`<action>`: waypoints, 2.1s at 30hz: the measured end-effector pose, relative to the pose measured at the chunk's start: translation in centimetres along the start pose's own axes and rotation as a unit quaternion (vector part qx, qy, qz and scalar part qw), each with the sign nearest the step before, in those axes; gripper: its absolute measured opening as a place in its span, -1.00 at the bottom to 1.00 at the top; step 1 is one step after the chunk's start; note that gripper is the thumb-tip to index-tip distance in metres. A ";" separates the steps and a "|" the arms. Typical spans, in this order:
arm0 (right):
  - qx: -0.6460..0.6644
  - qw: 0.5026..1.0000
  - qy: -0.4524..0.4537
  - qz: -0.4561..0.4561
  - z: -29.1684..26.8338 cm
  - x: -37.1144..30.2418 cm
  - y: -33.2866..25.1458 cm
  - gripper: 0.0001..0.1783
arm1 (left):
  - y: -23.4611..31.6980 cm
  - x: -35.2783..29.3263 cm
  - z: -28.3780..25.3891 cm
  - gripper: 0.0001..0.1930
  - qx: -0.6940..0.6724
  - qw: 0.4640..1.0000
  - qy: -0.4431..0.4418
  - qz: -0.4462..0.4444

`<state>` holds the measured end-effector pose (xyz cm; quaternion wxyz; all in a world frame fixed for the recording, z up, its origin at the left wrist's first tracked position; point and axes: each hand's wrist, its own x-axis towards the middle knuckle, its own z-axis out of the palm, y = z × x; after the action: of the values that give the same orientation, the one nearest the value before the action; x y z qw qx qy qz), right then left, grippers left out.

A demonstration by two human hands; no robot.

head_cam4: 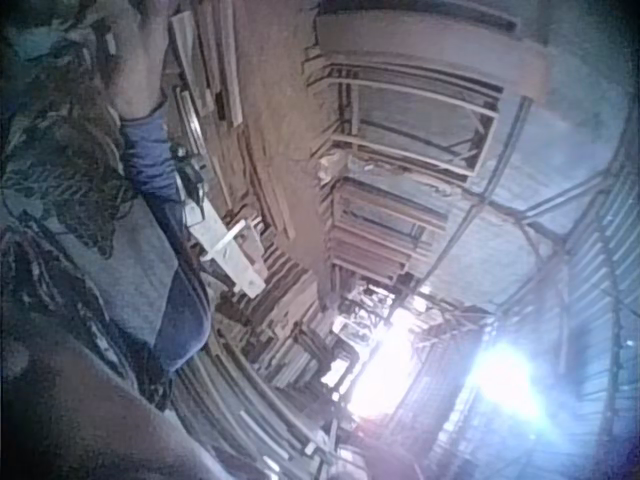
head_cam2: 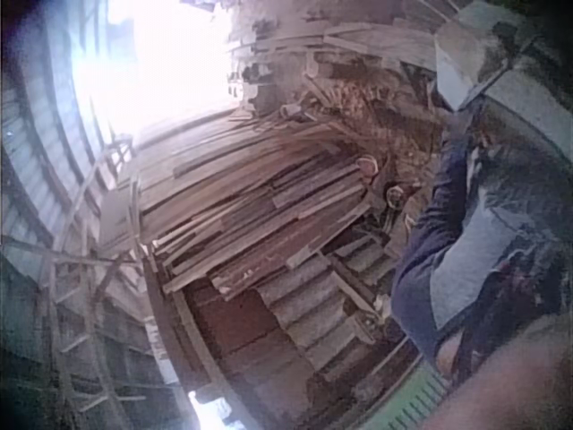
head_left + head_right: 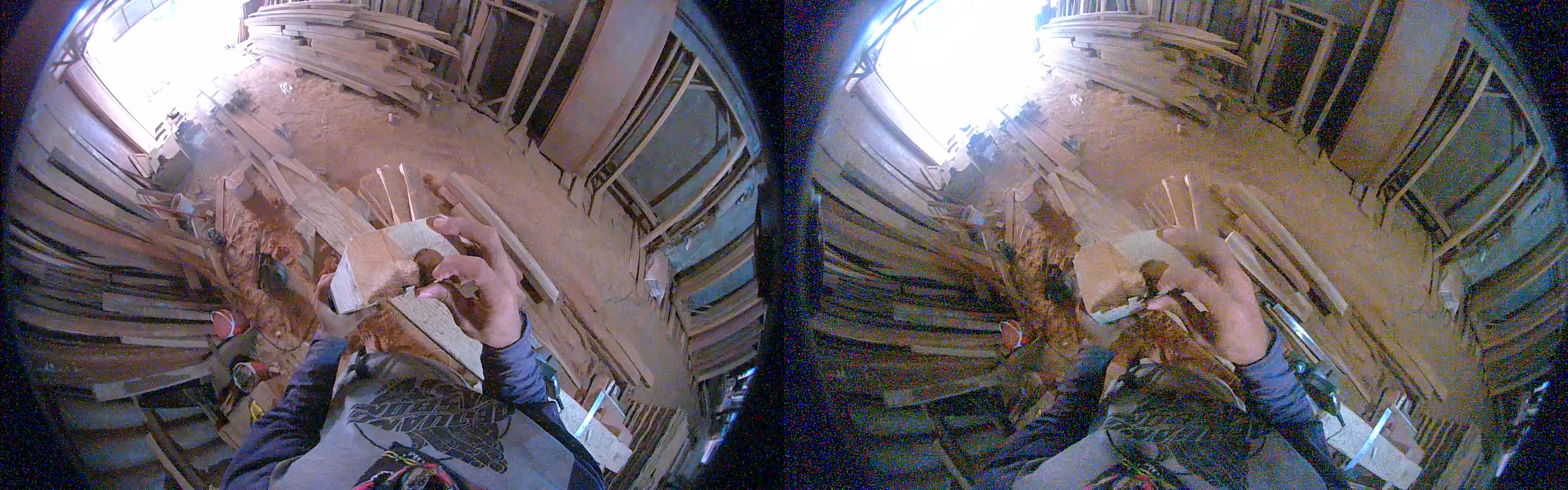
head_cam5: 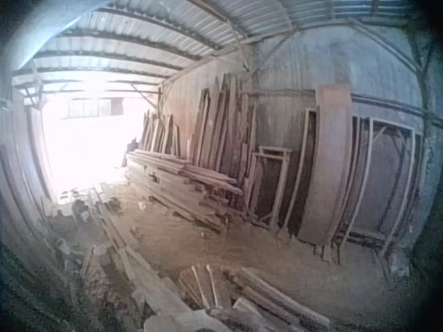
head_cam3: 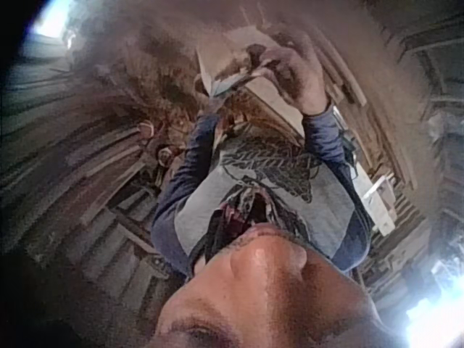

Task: The person hammers small wooden blocks into slots on a white slatted board, then uses a power sander to smooth the board's surface. The person handles the board, blocks, hammer, and sander throughout the sequence.

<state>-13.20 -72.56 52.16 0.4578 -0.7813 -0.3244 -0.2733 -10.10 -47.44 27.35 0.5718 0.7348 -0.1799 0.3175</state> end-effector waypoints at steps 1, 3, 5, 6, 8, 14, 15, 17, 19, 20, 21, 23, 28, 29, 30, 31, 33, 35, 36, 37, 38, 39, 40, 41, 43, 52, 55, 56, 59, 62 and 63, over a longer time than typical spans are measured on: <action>-0.003 1.000 -0.005 0.011 -0.1 -0.2 0.0 -0.61 | 0.2 0.0 0.1 -0.13 -0.003 0.999 0.007 0.053; -0.001 1.000 -0.004 0.016 -0.3 -0.6 0.2 -0.63 | 0.9 -0.1 0.3 -0.14 -0.024 0.999 0.020 0.026; 0.001 1.000 -0.012 0.017 -0.4 -1.2 0.4 -0.62 | 1.7 -0.1 0.6 -0.14 -0.039 0.999 0.034 -0.002; 0.002 0.999 -0.019 0.033 -0.5 -1.6 0.6 -0.62 | 2.0 0.0 0.7 -0.14 -0.044 0.998 0.040 -0.017; 0.017 0.998 -0.005 0.060 -0.9 -2.7 1.0 -0.65 | 2.4 0.1 0.5 -0.15 -0.019 1.000 0.019 0.001; 0.048 0.991 0.030 0.124 -3.3 -9.2 3.7 -0.59 | 2.5 1.3 0.3 -0.24 0.116 0.984 -0.105 0.082; 0.076 0.985 0.040 0.148 -3.6 -10.6 4.3 -0.59 | 2.6 1.7 0.5 -0.26 0.135 0.978 -0.127 0.095; 0.075 0.979 0.067 0.177 -4.1 -13.8 5.1 -0.59 | 2.9 2.6 1.3 -0.29 0.171 0.963 -0.170 0.122; 0.100 0.962 0.119 0.225 -4.2 -17.1 5.8 -0.51 | 3.1 3.8 2.1 -0.32 0.195 0.947 -0.209 0.144; 0.109 0.953 0.133 0.248 -4.4 -18.6 5.9 -0.33 | 3.2 4.5 2.6 -0.32 0.207 0.934 -0.242 0.160; 0.103 0.931 0.149 0.317 -4.4 -20.0 6.1 -0.27 | 3.3 5.2 3.2 -0.32 0.207 0.925 -0.270 0.167; 0.026 0.922 0.148 0.356 -4.5 -22.4 6.3 -0.11 | 3.2 6.3 4.8 -0.40 0.186 0.912 -0.304 0.202; -0.200 0.913 0.099 0.340 -3.4 -26.2 6.8 -0.14 | 2.6 8.3 8.2 -0.49 0.195 0.868 -0.370 0.267; -0.170 0.903 0.112 0.378 -2.9 -26.9 7.1 -0.14 | 2.4 8.5 8.9 -0.47 0.197 0.856 -0.404 0.254; -0.146 0.889 0.120 0.417 -2.3 -27.7 7.5 -0.14 | 2.0 8.7 9.5 -0.46 0.200 0.843 -0.437 0.242; -0.118 0.880 0.114 0.446 -1.6 -28.6 7.9 -0.13 | 1.5 8.8 10.1 -0.45 0.207 0.827 -0.471 0.224; -0.119 0.820 0.046 0.558 -0.3 -30.8 9.0 -0.22 | 0.0 8.3 11.6 -0.36 0.214 0.786 -0.555 0.171; -0.136 0.754 -0.028 0.642 0.8 -33.5 10.2 -0.21 | -2.3 7.3 13.6 -0.31 0.183 0.752 -0.623 0.117; -0.178 0.755 -0.073 0.627 1.2 -35.0 10.7 -0.11 | -3.9 6.7 15.7 -0.22 0.251 0.669 -0.696 0.076; -0.205 0.760 -0.092 0.610 1.5 -36.4 11.1 -0.10 | -5.4 5.8 17.0 -0.19 0.249 0.648 -0.717 0.061; -0.229 0.771 -0.102 0.586 1.5 -37.9 11.2 -0.09 | -6.9 4.8 18.1 -0.16 0.228 0.644 -0.728 0.062; -0.241 0.760 -0.126 0.590 1.4 -39.1 11.2 -0.08 | -8.2 4.0 19.2 -0.13 0.228 0.618 -0.750 0.053; -0.247 0.752 -0.115 0.600 1.0 -40.3 10.9 -0.19 | -9.5 3.5 20.4 0.00 0.269 0.569 -0.777 0.001; -0.224 0.750 -0.083 0.617 0.8 -41.1 10.5 -0.22 | -10.2 2.7 20.9 0.04 0.276 0.599 -0.750 0.040; -0.183 0.729 -0.040 0.658 0.1 -42.4 9.2 -0.30 | -11.0 2.0 21.0 0.14 0.288 0.656 -0.690 0.103; -0.080 0.703 0.052 0.705 3.2 -48.5 7.4 -0.49 | -9.4 2.3 20.0 0.33 0.355 0.607 -0.687 0.182; -0.102 0.648 0.081 0.751 6.0 -55.5 6.4 -0.52 | -10.4 2.5 18.1 0.28 0.347 0.623 -0.682 0.160; -0.137 0.605 0.080 0.780 7.0 -58.2 5.8 -0.53 | -11.0 2.7 17.3 0.26 0.333 0.635 -0.678 0.160; -0.057 0.503 0.192 0.841 10.5 -65.6 2.0 -0.57 | -13.5 4.4 14.2 -0.07 0.275 0.691 -0.632 0.218; -0.002 0.437 0.268 0.858 14.1 -70.3 -2.2 -0.60 | -16.4 6.2 11.8 0.10 0.343 0.625 -0.688 0.138; -0.025 0.394 0.260 0.881 15.2 -71.1 -3.2 -0.61 | -17.3 6.8 10.9 0.23 0.345 0.621 -0.690 0.142</action>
<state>-59.14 -76.04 -4.20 0.4864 -0.5340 0.6864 0.0842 8.52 -52.27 17.79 -0.0675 0.8468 -0.5007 -0.1666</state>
